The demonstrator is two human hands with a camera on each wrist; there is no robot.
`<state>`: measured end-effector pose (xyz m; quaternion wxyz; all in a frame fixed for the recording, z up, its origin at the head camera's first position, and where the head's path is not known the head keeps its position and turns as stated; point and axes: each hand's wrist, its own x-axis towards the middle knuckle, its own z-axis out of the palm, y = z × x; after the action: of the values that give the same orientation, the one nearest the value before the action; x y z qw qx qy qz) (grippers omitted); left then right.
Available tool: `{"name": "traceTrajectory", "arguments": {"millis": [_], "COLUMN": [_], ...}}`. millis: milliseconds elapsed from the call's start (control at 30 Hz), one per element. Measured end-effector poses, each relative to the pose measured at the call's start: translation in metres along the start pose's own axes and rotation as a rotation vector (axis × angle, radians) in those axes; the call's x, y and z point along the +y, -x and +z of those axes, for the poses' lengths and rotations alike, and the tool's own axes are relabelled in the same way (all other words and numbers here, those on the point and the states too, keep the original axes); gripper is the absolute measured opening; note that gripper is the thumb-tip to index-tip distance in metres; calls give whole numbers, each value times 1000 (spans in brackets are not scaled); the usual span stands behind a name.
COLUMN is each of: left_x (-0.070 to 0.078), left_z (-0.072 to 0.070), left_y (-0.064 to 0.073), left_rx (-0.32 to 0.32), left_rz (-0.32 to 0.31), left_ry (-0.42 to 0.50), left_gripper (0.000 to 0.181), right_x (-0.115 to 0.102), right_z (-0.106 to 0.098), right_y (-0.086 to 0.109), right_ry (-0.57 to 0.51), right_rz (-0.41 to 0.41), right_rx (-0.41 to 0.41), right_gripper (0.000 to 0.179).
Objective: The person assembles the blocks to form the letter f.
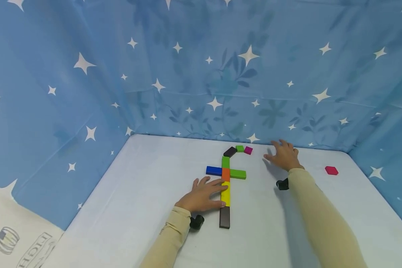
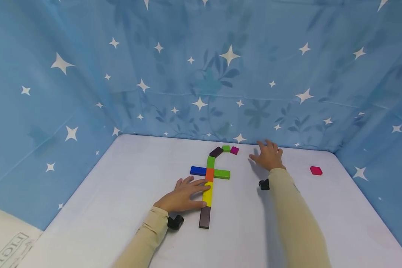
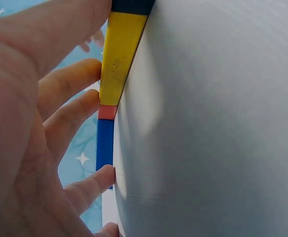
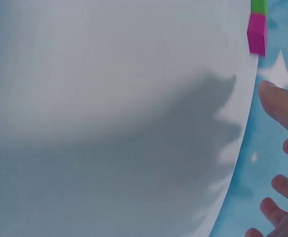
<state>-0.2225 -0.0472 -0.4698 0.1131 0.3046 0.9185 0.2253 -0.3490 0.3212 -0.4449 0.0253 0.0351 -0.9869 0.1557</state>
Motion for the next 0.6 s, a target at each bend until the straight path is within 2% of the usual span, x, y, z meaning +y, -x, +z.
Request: {"name": "traceTrajectory", "arguments": {"millis": [300, 467, 600], "left_x": [-2, -1, 0], "left_z": [2, 1, -2], "left_y": [-2, -1, 0], "left_rx": [-10, -10, -12], "left_rz": [-1, 9, 14], "left_ry": [-2, 23, 33], "left_gripper": [62, 62, 63], "right_x": [61, 96, 116], "right_z": [-21, -31, -37], "right_y": [34, 59, 75], "right_ry": [2, 14, 10], "right_rz": [67, 146, 224], "right_rx": [-83, -126, -160], "right_gripper": [82, 79, 75]}}
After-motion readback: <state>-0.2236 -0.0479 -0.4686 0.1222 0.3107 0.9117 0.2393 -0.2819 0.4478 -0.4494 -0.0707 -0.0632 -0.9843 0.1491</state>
